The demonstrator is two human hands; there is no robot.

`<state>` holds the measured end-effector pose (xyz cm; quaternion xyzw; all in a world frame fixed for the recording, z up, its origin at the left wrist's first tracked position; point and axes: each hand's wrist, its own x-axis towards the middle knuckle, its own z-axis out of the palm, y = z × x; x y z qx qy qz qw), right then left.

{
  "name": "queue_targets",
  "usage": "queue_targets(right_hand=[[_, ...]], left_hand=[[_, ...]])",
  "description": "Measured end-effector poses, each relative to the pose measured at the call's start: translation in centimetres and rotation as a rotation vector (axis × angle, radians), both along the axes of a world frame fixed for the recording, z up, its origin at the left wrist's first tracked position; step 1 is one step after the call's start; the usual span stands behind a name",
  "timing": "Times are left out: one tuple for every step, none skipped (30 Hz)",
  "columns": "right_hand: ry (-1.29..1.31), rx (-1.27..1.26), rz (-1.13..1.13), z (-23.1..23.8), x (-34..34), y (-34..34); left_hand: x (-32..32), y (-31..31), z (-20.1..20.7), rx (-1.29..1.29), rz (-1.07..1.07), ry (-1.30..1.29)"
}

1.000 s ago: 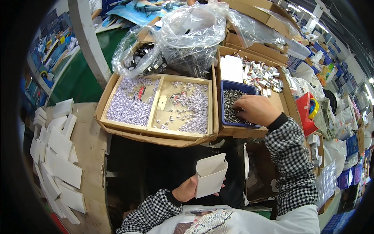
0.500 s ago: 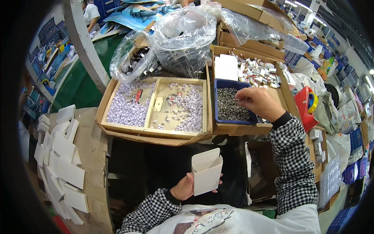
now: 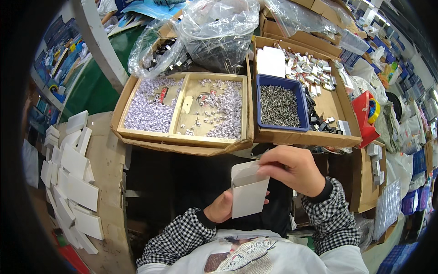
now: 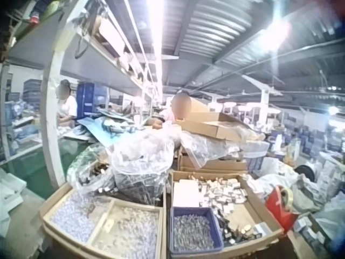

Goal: The person assembles small electronic components into white rectangular boxes. They pick components from trays, place them into the boxes, and seal the boxes with tape. The process is repeated continuously throughout the clip.

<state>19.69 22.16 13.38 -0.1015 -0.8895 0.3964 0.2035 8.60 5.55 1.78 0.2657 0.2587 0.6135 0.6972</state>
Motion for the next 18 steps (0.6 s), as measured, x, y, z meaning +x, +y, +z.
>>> queue_targets(right_hand=[[0.053, -0.021, -0.088, -0.9, 0.5, -0.5], [0.043, -0.037, -0.217, -1.7, 1.4, -1.1], [0.098, -0.113, -0.239, -2.8, 1.9, -1.9], [0.13, -0.191, -0.265, -4.1, 2.1, -2.7], [0.163, -0.272, -0.294, -5.3, 2.5, -3.6], [0.137, -0.425, -0.283, -6.4, 3.1, -4.6], [0.161, -0.655, -0.332, -7.4, 3.8, -5.7], [0.265, -0.703, -0.382, -8.4, 4.2, -6.7], [0.369, -0.746, -0.431, -9.3, 4.5, -7.3], [0.369, -0.686, -0.434, -10.0, 5.0, -7.5], [0.367, -0.621, -0.431, -10.5, 5.4, -7.7], [0.378, -0.565, -0.426, -10.9, 5.9, -7.8], [0.36, -0.54, -0.428, -11.1, 6.2, -8.0], [0.355, -0.524, -0.427, -11.2, 6.4, -8.2], [0.362, -0.512, -0.413, -11.3, 6.6, -8.2], [0.313, -0.525, -0.437, -11.4, 6.7, -8.4], [0.265, -0.501, -0.44, -11.3, 6.9, -8.5], [0.211, -0.499, -0.437, -11.3, 7.2, -8.6]], left_hand=[[0.1, -0.1, 0.0, -0.018, 0.019, -0.006], [0.0, -0.2, -0.1, -0.023, 0.035, 0.017], [0.0, -0.3, -0.2, -0.035, 0.059, 0.029], [0.0, -0.6, -0.3, -0.055, 0.087, 0.025], [0.0, -0.8, -0.5, -0.054, 0.118, 0.051], [0.0, -1.1, -0.7, -0.061, 0.148, 0.063], [0.1, -1.3, -0.9, -0.068, 0.172, 0.076], [0.4, -1.5, -1.1, -0.033, 0.271, 0.176], [0.7, -1.7, -1.4, 0.002, 0.367, 0.275], [1.1, -1.9, -1.5, 0.036, 0.456, 0.362], [1.4, -2.0, -1.7, 0.109, 0.512, 0.41], [1.6, -2.1, -1.9, 0.18, 0.561, 0.446], [1.8, -2.3, -2.0, 0.238, 0.603, 0.456], [1.9, -2.4, -2.1, 0.261, 0.651, 0.539], [2.0, -2.6, -2.1, 0.247, 0.675, 0.618], [2.1, -2.8, -2.2, 0.223, 0.688, 0.664], [2.1, -3.0, -2.2, 0.223, 0.698, 0.674], [2.3, -3.2, -2.2, 0.168, 0.717, 0.711]])
